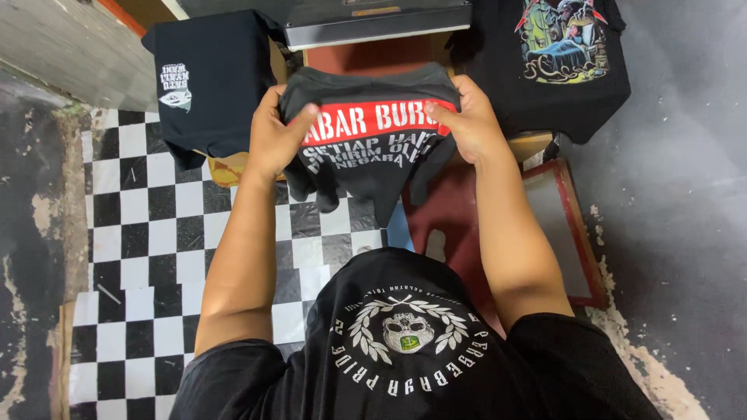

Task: The person uses a heat press machine to apply or set printed designs onto black t-shirts.

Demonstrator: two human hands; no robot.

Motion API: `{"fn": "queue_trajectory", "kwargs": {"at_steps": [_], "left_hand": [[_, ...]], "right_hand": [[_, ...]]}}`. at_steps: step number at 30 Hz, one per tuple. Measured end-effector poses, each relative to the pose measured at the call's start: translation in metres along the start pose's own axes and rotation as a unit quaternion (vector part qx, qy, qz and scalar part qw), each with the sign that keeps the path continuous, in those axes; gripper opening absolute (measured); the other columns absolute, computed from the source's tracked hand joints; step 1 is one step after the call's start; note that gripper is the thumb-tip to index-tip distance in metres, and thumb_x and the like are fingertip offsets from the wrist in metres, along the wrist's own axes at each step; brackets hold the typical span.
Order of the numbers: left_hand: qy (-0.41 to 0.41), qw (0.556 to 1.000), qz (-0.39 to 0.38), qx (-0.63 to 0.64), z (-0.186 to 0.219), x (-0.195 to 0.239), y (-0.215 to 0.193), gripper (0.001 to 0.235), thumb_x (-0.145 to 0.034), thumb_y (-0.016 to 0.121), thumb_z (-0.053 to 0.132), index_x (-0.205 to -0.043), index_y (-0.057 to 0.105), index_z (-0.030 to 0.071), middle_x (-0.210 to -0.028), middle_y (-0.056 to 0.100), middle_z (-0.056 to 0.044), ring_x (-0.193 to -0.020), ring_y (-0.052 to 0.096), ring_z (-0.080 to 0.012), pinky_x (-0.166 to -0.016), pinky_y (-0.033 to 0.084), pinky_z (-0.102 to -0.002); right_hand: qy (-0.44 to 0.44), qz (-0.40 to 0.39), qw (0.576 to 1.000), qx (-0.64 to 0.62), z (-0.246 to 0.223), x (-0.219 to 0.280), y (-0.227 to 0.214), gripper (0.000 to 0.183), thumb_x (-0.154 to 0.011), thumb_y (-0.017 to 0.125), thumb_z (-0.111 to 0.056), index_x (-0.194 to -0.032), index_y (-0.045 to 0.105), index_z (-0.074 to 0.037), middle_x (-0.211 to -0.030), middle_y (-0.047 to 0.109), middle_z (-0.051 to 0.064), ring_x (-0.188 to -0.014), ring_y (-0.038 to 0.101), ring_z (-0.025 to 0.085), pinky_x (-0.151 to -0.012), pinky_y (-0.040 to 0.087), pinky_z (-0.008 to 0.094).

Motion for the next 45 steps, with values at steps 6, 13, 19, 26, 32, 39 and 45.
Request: {"fn": "queue_trajectory", "kwargs": {"at_steps": [6, 13, 19, 26, 32, 39, 45], "left_hand": [[-0.023, 0.976, -0.009, -0.216, -0.009, 0.006, -0.021, 0.034, -0.093, 0.089, 0.02, -0.114, 0.07, 0.002, -0.096, 0.077, -0.009, -0.084, 0.066, -0.011, -0.076, 0.056, -0.03], [0.058, 0.946, 0.033, -0.318, -0.046, -0.002, -0.017, 0.03, -0.118, 0.056, 0.028, -0.109, 0.06, -0.001, -0.101, 0.068, -0.022, -0.09, 0.062, -0.0243, -0.08, 0.051, -0.037], [-0.092, 0.984, 0.081, -0.129, -0.062, -0.005, 0.006, 0.03, -0.115, 0.045, 0.032, -0.114, 0.054, 0.003, -0.092, 0.066, -0.012, -0.08, 0.062, -0.0182, -0.078, 0.052, -0.034], [0.011, 0.997, 0.022, -0.071, 0.015, -0.013, 0.041, 0.06, -0.082, 0.094, 0.009, -0.12, 0.048, 0.001, -0.109, 0.069, -0.008, -0.098, 0.068, -0.0116, -0.088, 0.059, -0.029], [0.012, 0.996, 0.029, -0.08, 0.019, -0.02, 0.054, 0.055, -0.086, 0.09, 0.006, -0.124, 0.05, 0.001, -0.112, 0.071, -0.007, -0.1, 0.068, -0.0111, -0.091, 0.059, -0.028], [-0.07, 0.988, 0.013, -0.138, -0.012, -0.02, 0.062, 0.032, -0.094, 0.08, 0.016, -0.115, 0.063, 0.001, -0.099, 0.073, -0.004, -0.091, 0.066, -0.0094, -0.082, 0.055, -0.025], [-0.114, 0.992, -0.043, 0.045, 0.018, -0.019, 0.102, 0.019, -0.104, 0.065, 0.017, -0.111, 0.054, 0.003, -0.084, 0.065, -0.001, -0.074, 0.059, -0.0085, -0.066, 0.046, -0.025]], "right_hand": [[-0.036, -0.016, 0.999, 0.003, 0.015, 0.003, 0.002, 0.029, -0.093, 0.073, 0.006, -0.117, 0.058, -0.003, -0.113, 0.07, 0.008, -0.103, 0.068, 0.013, -0.096, 0.057, 0.031], [-0.021, 0.005, 0.999, -0.026, 0.012, 0.008, 0.014, 0.026, -0.096, 0.073, 0.003, -0.116, 0.059, -0.002, -0.11, 0.071, 0.008, -0.1, 0.069, 0.013, -0.094, 0.057, 0.031], [-0.004, 0.039, 0.999, -0.003, 0.011, 0.009, 0.004, 0.025, -0.097, 0.074, 0.004, -0.115, 0.058, -0.003, -0.105, 0.07, 0.008, -0.09, 0.065, 0.013, -0.076, 0.05, 0.03], [-0.026, 0.044, 0.999, 0.017, 0.011, 0.0, -0.018, 0.023, -0.096, 0.073, 0.005, -0.112, 0.057, -0.003, -0.103, 0.07, 0.008, -0.089, 0.065, 0.012, -0.081, 0.054, 0.029], [-0.042, 0.033, 0.999, -0.005, 0.005, -0.009, -0.032, 0.025, -0.094, 0.072, 0.006, -0.111, 0.056, -0.003, -0.104, 0.071, 0.007, -0.093, 0.069, 0.012, -0.086, 0.058, 0.029], [-0.016, 0.016, 1.0, -0.017, 0.005, -0.018, -0.064, 0.026, -0.093, 0.067, 0.01, -0.113, 0.057, -0.002, -0.105, 0.071, 0.006, -0.095, 0.068, 0.012, -0.09, 0.056, 0.03], [-0.069, 0.059, 0.983, 0.159, -0.018, -0.017, -0.076, 0.043, -0.084, 0.067, 0.007, -0.123, 0.053, -0.005, -0.119, 0.065, 0.01, -0.112, 0.064, 0.018, -0.097, 0.052, 0.032]]}}
Point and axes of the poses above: each hand's wrist, its own x-axis away from the middle knuckle, its own y-axis out of the palm, z = x × y, the point moved 6 cm from there along -x, towards the middle knuckle
